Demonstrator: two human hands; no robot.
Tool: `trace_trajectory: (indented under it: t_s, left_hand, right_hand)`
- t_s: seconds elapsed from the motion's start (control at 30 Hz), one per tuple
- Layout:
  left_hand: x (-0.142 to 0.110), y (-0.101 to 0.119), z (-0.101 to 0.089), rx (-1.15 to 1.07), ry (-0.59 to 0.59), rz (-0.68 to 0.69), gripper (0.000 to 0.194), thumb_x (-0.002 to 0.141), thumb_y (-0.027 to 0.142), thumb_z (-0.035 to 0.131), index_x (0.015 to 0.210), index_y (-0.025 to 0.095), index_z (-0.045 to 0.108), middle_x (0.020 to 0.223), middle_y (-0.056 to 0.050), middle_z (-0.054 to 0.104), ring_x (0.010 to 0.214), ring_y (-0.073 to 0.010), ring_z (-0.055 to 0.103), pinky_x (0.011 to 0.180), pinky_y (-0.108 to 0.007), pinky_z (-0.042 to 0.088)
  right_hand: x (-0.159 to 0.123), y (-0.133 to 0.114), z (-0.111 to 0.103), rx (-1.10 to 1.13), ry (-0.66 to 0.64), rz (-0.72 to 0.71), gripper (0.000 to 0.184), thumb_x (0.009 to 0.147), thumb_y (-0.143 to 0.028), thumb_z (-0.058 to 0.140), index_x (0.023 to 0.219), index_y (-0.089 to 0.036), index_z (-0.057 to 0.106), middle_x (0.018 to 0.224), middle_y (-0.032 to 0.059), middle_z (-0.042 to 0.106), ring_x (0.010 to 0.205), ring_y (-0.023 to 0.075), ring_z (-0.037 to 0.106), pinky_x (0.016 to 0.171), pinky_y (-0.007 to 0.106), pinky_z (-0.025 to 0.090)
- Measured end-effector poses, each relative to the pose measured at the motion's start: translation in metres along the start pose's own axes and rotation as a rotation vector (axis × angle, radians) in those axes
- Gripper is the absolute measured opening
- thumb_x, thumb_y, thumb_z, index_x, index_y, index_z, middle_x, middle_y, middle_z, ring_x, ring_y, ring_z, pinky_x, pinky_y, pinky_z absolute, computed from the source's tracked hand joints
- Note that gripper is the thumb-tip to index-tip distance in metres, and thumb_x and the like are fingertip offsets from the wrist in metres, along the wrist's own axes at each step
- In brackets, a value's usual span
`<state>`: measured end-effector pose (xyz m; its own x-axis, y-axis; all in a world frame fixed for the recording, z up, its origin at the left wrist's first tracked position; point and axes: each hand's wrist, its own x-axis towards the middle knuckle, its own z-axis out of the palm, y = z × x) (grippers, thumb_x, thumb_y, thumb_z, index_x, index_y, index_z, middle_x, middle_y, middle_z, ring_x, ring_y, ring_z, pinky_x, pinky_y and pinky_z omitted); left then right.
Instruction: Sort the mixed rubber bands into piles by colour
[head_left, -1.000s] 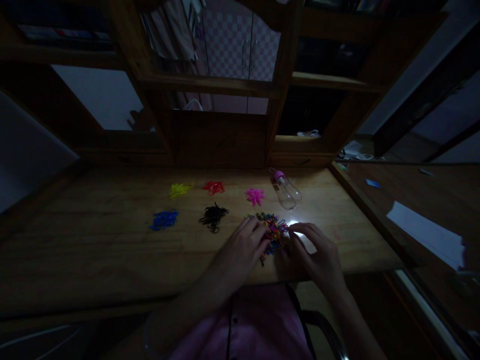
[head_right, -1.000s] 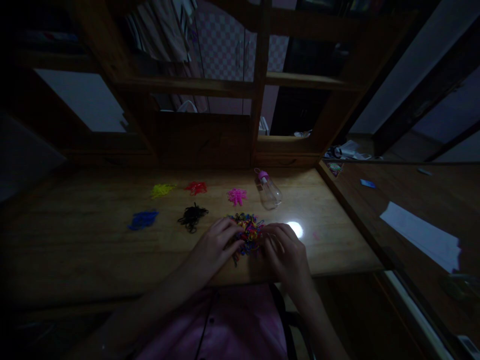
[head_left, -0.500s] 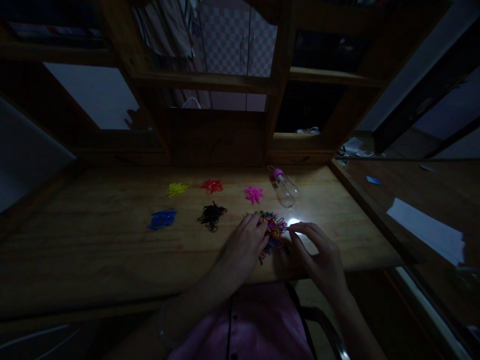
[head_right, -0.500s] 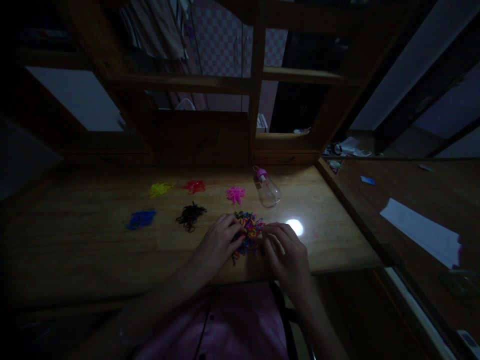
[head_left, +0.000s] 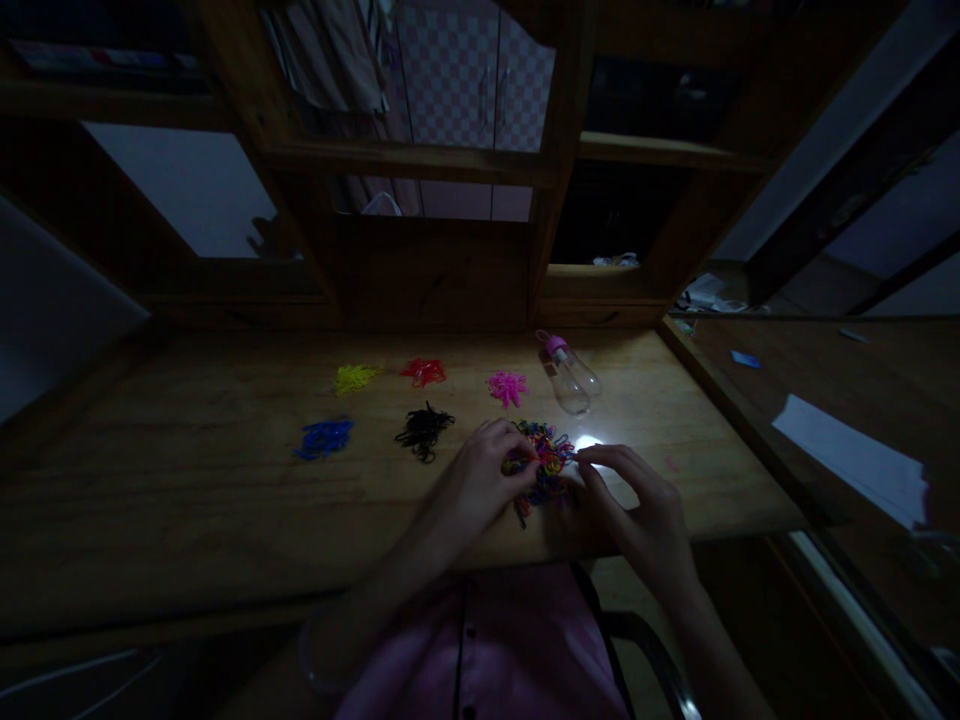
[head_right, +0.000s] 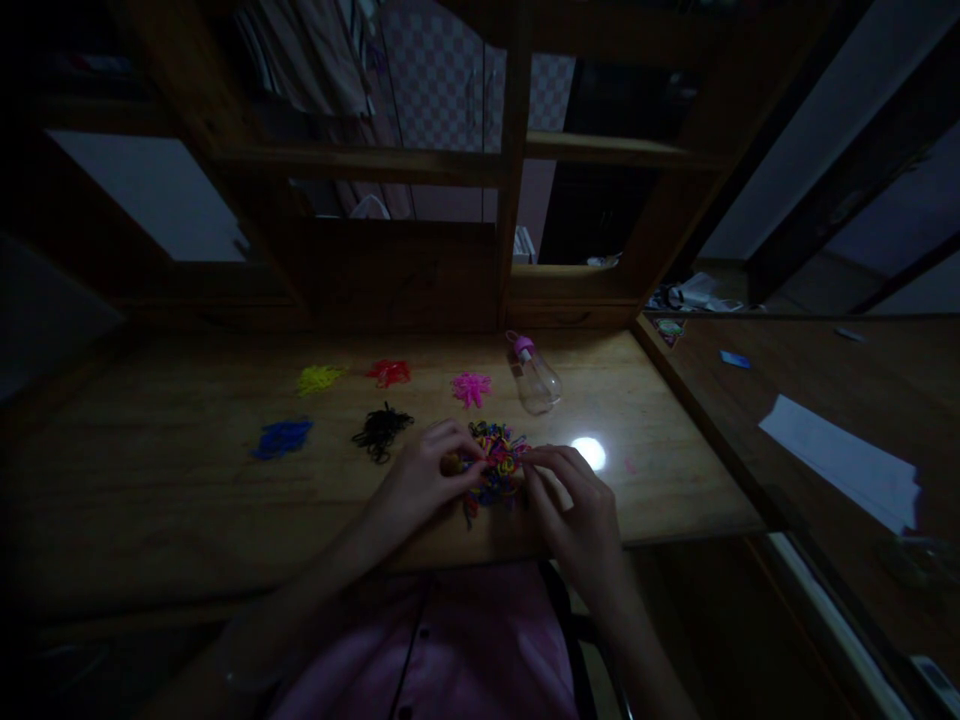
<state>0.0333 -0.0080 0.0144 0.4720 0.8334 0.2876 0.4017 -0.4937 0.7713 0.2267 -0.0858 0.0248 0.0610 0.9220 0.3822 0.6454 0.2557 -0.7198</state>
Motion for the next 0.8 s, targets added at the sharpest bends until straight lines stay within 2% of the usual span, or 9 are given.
trace_trajectory:
  t_s: [0.13, 0.23, 0.33, 0.47, 0.57, 0.7, 0.8]
  left_hand:
    - [0.003, 0.004, -0.010, -0.204, 0.030, -0.130, 0.004, 0.080, 0.022, 0.068, 0.080, 0.019, 0.071, 0.085, -0.003, 0.068, 0.082, -0.0177, 0.063, 0.076, -0.028, 0.046]
    - [0.005, 0.006, -0.013, -0.425, -0.023, -0.242, 0.009, 0.078, 0.026, 0.070, 0.079, 0.018, 0.073, 0.081, -0.003, 0.071, 0.077, -0.0179, 0.064, 0.073, -0.027, 0.047]
    - [0.007, 0.004, -0.010, -0.650, -0.058, -0.337, 0.014, 0.075, 0.029, 0.074, 0.079, 0.016, 0.072, 0.078, -0.003, 0.072, 0.074, -0.0171, 0.065, 0.072, -0.027, 0.049]
    - [0.008, -0.003, -0.005, -0.869, -0.003, -0.427, 0.020, 0.072, 0.029, 0.079, 0.083, 0.014, 0.072, 0.081, -0.004, 0.073, 0.075, -0.0154, 0.066, 0.074, -0.026, 0.050]
    - [0.008, -0.005, -0.003, -1.055, 0.013, -0.493, 0.025, 0.075, 0.031, 0.077, 0.092, 0.013, 0.073, 0.089, -0.008, 0.075, 0.082, -0.0167, 0.069, 0.079, -0.027, 0.051]
    - [0.008, -0.002, -0.002, -1.164, 0.072, -0.546, 0.030, 0.076, 0.032, 0.076, 0.098, 0.012, 0.072, 0.095, -0.010, 0.076, 0.087, -0.0184, 0.070, 0.082, -0.028, 0.052]
    - [0.007, 0.000, 0.001, -1.173, 0.133, -0.573, 0.031, 0.074, 0.030, 0.078, 0.098, 0.012, 0.071, 0.096, -0.010, 0.077, 0.088, -0.0187, 0.071, 0.085, -0.029, 0.052]
  right_hand:
    - [0.003, -0.008, 0.003, 0.035, 0.016, 0.046, 0.013, 0.092, -0.025, 0.057, 0.100, -0.024, 0.068, 0.102, 0.0057, 0.069, 0.098, 0.0232, 0.065, 0.084, 0.036, 0.052]
    - [0.007, -0.017, 0.011, 0.108, 0.015, 0.084, 0.018, 0.092, -0.028, 0.059, 0.108, -0.024, 0.067, 0.105, 0.0051, 0.071, 0.098, 0.0224, 0.067, 0.087, 0.037, 0.053]
    - [0.012, -0.024, 0.020, 0.205, -0.005, 0.104, 0.025, 0.091, -0.028, 0.061, 0.115, -0.024, 0.065, 0.106, 0.0045, 0.072, 0.094, 0.0203, 0.069, 0.086, 0.035, 0.056]
    - [0.017, -0.028, 0.028, 0.271, -0.013, 0.118, 0.025, 0.089, -0.028, 0.063, 0.113, -0.023, 0.065, 0.104, 0.0051, 0.072, 0.092, 0.0198, 0.070, 0.081, 0.033, 0.058]
    - [0.018, -0.028, 0.032, 0.309, -0.036, 0.157, 0.028, 0.088, -0.029, 0.065, 0.115, -0.023, 0.064, 0.106, 0.0055, 0.071, 0.092, 0.0197, 0.071, 0.078, 0.031, 0.060]
    - [0.017, -0.026, 0.036, 0.343, -0.060, 0.220, 0.035, 0.086, -0.029, 0.067, 0.120, -0.025, 0.060, 0.108, 0.0061, 0.071, 0.085, 0.0195, 0.072, 0.072, 0.030, 0.061]
    - [0.017, -0.026, 0.038, 0.350, -0.031, 0.200, 0.048, 0.085, -0.027, 0.067, 0.130, -0.026, 0.053, 0.104, 0.0054, 0.072, 0.085, 0.0197, 0.072, 0.072, 0.031, 0.061]
